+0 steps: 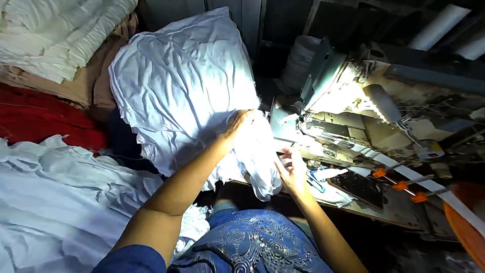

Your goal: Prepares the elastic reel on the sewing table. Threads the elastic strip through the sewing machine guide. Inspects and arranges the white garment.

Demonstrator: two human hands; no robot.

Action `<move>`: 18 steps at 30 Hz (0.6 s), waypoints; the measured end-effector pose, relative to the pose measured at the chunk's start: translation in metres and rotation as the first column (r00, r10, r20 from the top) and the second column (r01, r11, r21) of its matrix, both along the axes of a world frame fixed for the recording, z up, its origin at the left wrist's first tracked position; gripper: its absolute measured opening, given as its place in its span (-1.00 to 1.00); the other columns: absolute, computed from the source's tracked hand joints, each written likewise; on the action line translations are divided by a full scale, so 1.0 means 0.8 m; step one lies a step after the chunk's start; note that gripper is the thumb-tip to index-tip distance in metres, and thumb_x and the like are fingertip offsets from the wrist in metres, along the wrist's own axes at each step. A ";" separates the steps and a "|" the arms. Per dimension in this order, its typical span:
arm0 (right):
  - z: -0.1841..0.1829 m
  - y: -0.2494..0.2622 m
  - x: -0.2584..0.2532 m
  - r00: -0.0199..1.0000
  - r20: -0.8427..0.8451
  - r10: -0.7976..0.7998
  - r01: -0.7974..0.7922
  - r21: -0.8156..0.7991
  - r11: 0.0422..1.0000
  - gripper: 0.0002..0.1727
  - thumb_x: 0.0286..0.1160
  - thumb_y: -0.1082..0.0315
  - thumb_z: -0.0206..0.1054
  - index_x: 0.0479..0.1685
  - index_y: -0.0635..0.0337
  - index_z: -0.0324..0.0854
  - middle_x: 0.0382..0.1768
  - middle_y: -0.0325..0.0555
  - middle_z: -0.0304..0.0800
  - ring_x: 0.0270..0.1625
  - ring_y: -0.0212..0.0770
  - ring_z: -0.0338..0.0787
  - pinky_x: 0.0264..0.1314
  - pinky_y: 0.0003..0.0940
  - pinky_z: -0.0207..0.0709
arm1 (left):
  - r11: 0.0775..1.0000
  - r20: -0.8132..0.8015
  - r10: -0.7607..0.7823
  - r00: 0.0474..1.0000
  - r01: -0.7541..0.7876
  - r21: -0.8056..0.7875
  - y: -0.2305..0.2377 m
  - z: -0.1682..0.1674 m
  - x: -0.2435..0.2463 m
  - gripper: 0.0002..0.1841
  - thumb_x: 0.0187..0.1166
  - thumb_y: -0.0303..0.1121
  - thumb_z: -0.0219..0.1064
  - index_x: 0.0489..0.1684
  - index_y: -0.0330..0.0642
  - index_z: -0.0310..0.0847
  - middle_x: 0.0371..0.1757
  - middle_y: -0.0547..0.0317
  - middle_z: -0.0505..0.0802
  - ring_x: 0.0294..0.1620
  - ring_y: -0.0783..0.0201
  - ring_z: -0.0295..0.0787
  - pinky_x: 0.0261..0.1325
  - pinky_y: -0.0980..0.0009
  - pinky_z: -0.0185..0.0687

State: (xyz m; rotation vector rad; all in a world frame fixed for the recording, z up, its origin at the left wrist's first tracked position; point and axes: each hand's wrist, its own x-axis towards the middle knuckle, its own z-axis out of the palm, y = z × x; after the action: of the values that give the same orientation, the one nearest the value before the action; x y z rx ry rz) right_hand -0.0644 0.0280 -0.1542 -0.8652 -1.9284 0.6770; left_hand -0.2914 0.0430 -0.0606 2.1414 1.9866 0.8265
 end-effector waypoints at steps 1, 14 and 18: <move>-0.001 0.005 -0.005 0.999 -0.027 0.041 -0.043 -0.080 0.996 -0.64 0.51 0.37 0.36 0.13 0.53 0.64 -0.11 0.12 0.82 -0.18 -0.29 0.81 -0.18 -0.48 0.67 | 0.999 0.078 -0.024 0.997 0.023 0.022 0.002 -0.007 -0.005 -0.84 0.61 -0.56 0.25 -0.12 -0.53 0.70 -0.22 -0.29 0.82 -0.13 -0.15 0.81 0.08 -0.06 0.65; 0.027 0.004 0.055 0.986 -0.032 0.161 -0.159 0.055 0.986 -0.79 0.46 0.39 0.37 -0.26 0.44 0.77 -0.32 -0.04 0.82 -0.29 -0.49 0.75 -0.20 -0.64 0.65 | 0.953 0.239 0.251 0.938 -0.282 0.108 -0.131 0.007 -0.108 -0.85 0.65 -0.49 0.25 -0.12 -0.47 0.62 -0.30 -0.13 0.76 -0.32 0.11 0.72 -0.15 0.08 0.66; -0.007 -0.019 0.052 0.904 0.184 0.385 -0.379 -0.071 0.923 -0.67 0.54 0.12 0.40 -0.02 0.21 0.86 -0.14 -0.05 0.87 -0.19 -0.34 0.83 -0.05 -0.43 0.72 | 0.951 0.104 0.104 0.989 -0.129 0.280 -0.130 -0.010 -0.084 -0.76 0.49 -0.58 0.20 0.00 -0.49 0.70 0.10 -0.30 0.82 0.19 -0.10 0.80 0.34 0.02 0.65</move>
State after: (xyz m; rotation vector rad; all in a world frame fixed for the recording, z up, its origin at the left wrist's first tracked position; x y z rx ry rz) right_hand -0.0229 0.0125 -0.1601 -0.5906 -2.3017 0.8829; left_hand -0.3589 -0.0612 -0.0685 2.0983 2.0752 1.2763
